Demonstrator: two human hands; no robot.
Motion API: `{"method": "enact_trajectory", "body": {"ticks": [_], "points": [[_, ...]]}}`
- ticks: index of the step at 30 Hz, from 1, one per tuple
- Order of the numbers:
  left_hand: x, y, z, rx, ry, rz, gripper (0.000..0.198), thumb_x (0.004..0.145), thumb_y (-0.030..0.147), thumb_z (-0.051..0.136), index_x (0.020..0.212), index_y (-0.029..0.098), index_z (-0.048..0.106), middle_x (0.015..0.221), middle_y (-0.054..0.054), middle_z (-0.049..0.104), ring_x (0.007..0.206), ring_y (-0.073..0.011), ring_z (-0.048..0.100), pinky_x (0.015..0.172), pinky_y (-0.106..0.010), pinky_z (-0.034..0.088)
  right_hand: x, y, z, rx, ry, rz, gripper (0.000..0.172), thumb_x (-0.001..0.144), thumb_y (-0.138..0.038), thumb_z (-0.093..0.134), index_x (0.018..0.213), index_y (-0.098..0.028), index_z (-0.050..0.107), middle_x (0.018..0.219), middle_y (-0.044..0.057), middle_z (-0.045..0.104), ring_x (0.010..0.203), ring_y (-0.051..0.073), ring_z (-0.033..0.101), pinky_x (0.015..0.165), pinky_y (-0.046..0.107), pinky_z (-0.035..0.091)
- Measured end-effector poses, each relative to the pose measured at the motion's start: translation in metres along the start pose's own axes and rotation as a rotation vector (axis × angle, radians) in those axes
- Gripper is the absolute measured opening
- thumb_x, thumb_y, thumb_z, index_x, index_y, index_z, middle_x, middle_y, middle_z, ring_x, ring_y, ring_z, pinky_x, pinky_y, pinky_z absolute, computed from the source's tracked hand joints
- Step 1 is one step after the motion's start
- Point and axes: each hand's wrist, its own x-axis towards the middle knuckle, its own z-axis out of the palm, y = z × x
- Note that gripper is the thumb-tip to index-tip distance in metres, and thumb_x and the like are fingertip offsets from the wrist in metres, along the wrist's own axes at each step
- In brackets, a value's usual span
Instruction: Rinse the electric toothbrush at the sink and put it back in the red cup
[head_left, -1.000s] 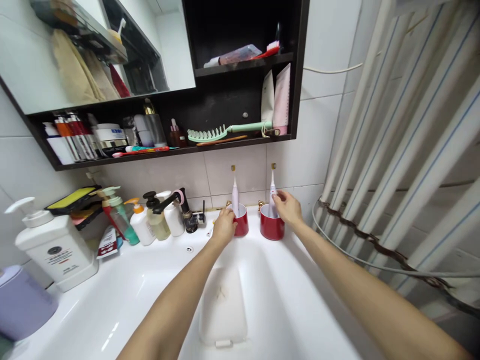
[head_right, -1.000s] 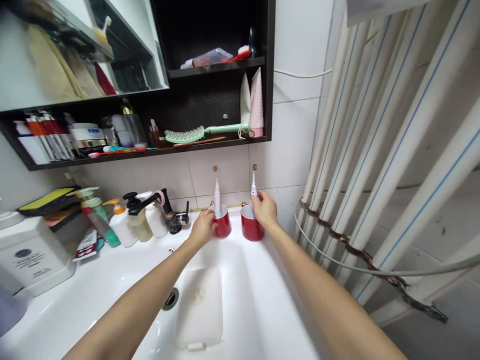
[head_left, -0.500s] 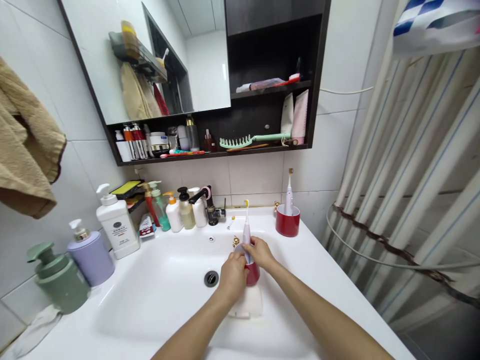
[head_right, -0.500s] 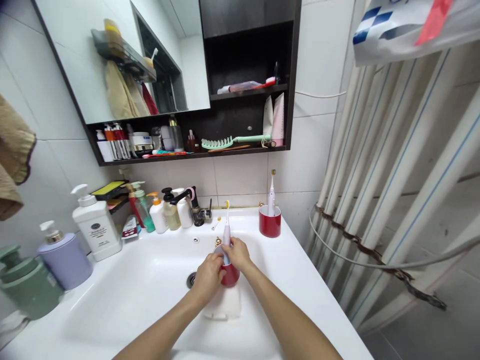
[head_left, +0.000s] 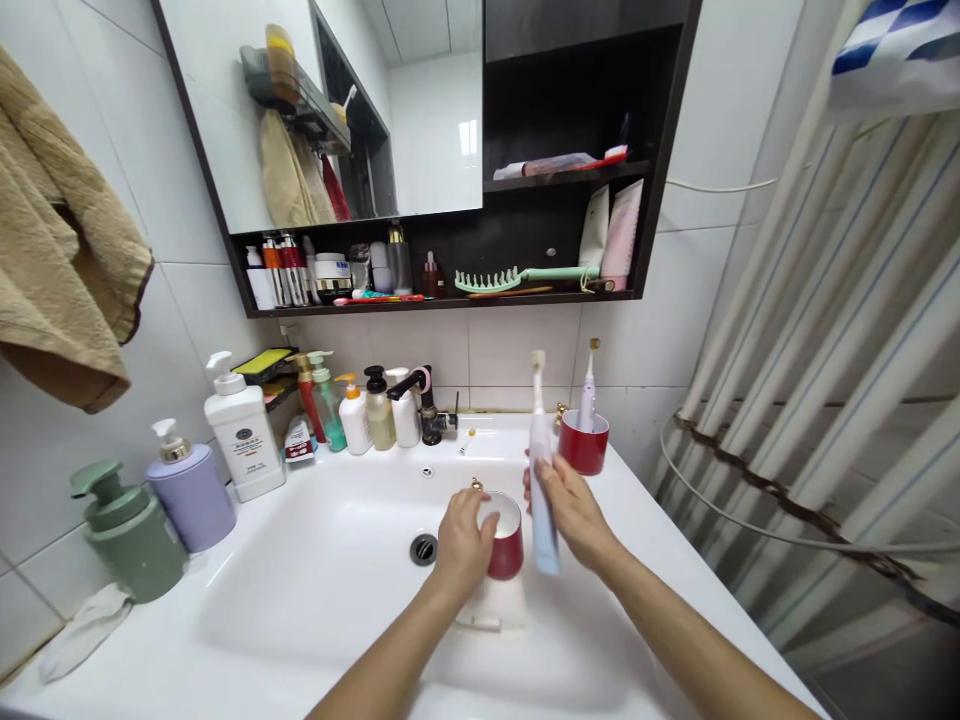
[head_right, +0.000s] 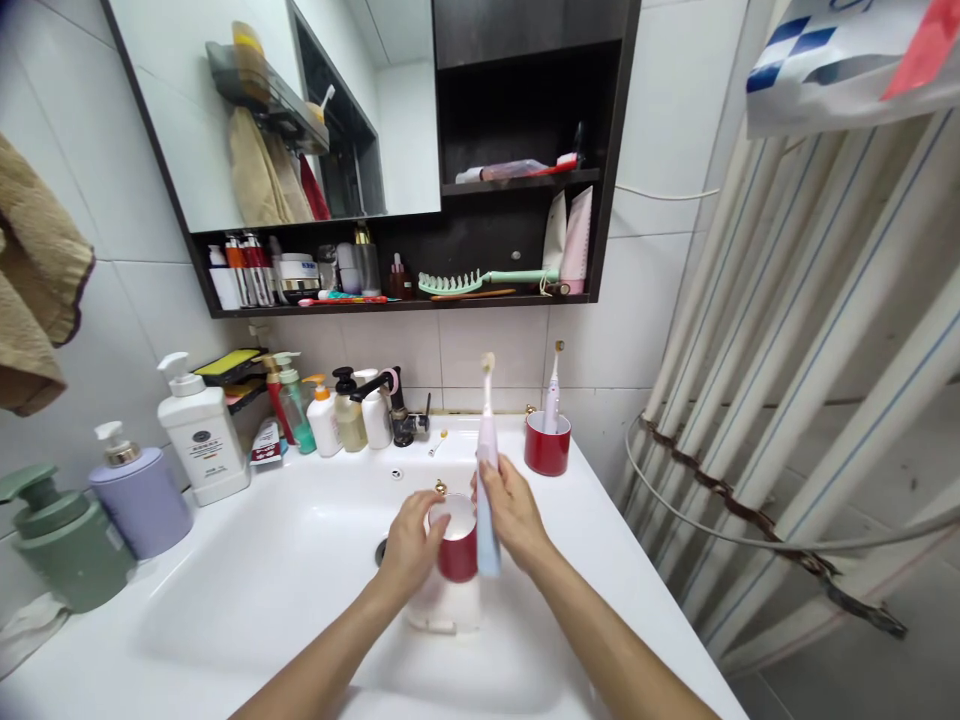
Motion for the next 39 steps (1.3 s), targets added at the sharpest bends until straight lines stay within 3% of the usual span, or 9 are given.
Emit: {"method": "enact_trajectory", "body": {"ticks": [2, 4, 6, 9, 14, 18, 25, 29, 39], "points": [[0.010, 0.009, -0.001, -0.334, 0.044, -0.134, 0.019, 0.066, 0.026, 0.042, 0.080, 0.017, 0.050, 0.083, -0.007, 0.054, 0.080, -0.0162, 0.049, 0.074, -0.031, 0.034, -0.017, 0.006, 0.008, 0.190, -0.145, 0.199, 0.029, 0.071, -0.046, 0.031, 0.068, -0.018, 0.039, 0.058, -0.002, 0.045, 0.042, 0.006, 0.039, 0.040, 0.021, 0.035], [0.020, 0.016, 0.000, -0.644, -0.027, -0.314, 0.022, 0.066, 0.031, 0.041, 0.078, 0.015, 0.049, 0.074, -0.006, 0.056, 0.069, -0.0150, 0.052, 0.067, -0.030, 0.038, -0.029, 0.014, 0.017, 0.303, -0.265, 0.345, 0.032, 0.071, -0.047, 0.031, 0.064, -0.017, 0.039, 0.054, -0.003, 0.041, 0.039, 0.005, 0.037, 0.038, 0.019, 0.033], [0.026, 0.017, 0.001, -0.867, -0.065, -0.446, 0.020, 0.065, 0.031, 0.044, 0.072, 0.013, 0.048, 0.062, -0.004, 0.056, 0.058, -0.0133, 0.053, 0.060, -0.029, 0.040, -0.035, 0.022, 0.022, 0.346, -0.366, 0.414, 0.030, 0.071, -0.045, 0.033, 0.065, -0.016, 0.040, 0.056, -0.003, 0.041, 0.040, 0.004, 0.037, 0.038, 0.018, 0.033], [0.030, 0.010, 0.002, -1.033, 0.026, -0.528, 0.015, 0.062, 0.026, 0.048, 0.064, 0.012, 0.047, 0.053, -0.002, 0.055, 0.050, -0.0108, 0.053, 0.058, -0.025, 0.040, -0.035, 0.031, 0.024, 0.262, -0.449, 0.424, 0.023, 0.070, -0.041, 0.037, 0.072, -0.018, 0.039, 0.060, -0.004, 0.042, 0.040, 0.004, 0.037, 0.038, 0.018, 0.033], [0.032, -0.001, 0.001, -1.085, 0.171, -0.573, 0.008, 0.063, 0.020, 0.046, 0.062, 0.012, 0.046, 0.050, -0.001, 0.054, 0.049, -0.0098, 0.052, 0.055, -0.023, 0.039, -0.031, 0.039, 0.028, -0.061, -0.351, 0.319, 0.019, 0.071, -0.036, 0.035, 0.075, -0.018, 0.037, 0.052, -0.006, 0.037, 0.038, 0.004, 0.035, 0.036, 0.017, 0.029], [0.034, 0.000, 0.001, -1.085, 0.215, -0.621, 0.008, 0.065, 0.017, 0.043, 0.059, 0.012, 0.044, 0.048, 0.000, 0.052, 0.046, -0.0093, 0.051, 0.053, -0.023, 0.039, -0.034, 0.037, 0.036, 0.102, -0.431, 0.476, 0.022, 0.073, -0.041, 0.029, 0.075, -0.020, 0.035, 0.058, -0.005, 0.038, 0.038, 0.003, 0.034, 0.036, 0.017, 0.029], [0.034, 0.001, 0.001, -1.102, 0.255, -0.651, 0.010, 0.067, 0.016, 0.042, 0.057, 0.013, 0.044, 0.047, 0.000, 0.050, 0.045, -0.0083, 0.050, 0.053, -0.023, 0.039, -0.035, 0.037, 0.037, 0.011, -0.410, 0.463, 0.023, 0.072, -0.041, 0.030, 0.075, -0.020, 0.035, 0.057, -0.005, 0.038, 0.039, 0.004, 0.035, 0.036, 0.018, 0.029], [0.034, 0.001, 0.001, -1.113, 0.274, -0.658, 0.012, 0.068, 0.015, 0.040, 0.057, 0.013, 0.043, 0.046, 0.001, 0.049, 0.044, -0.0080, 0.050, 0.053, -0.022, 0.040, -0.034, 0.040, 0.038, -0.101, -0.360, 0.371, 0.020, 0.072, -0.038, 0.031, 0.074, -0.019, 0.036, 0.054, -0.006, 0.036, 0.039, 0.005, 0.036, 0.037, 0.018, 0.029], [0.036, -0.001, 0.003, -1.111, 0.311, -0.699, 0.014, 0.069, 0.013, 0.039, 0.056, 0.012, 0.044, 0.046, 0.000, 0.048, 0.044, -0.0073, 0.049, 0.051, -0.021, 0.041, -0.033, 0.035, 0.038, -0.063, -0.409, 0.475, 0.019, 0.074, -0.036, 0.026, 0.073, -0.019, 0.034, 0.057, -0.005, 0.037, 0.038, 0.004, 0.035, 0.036, 0.018, 0.028]]}}
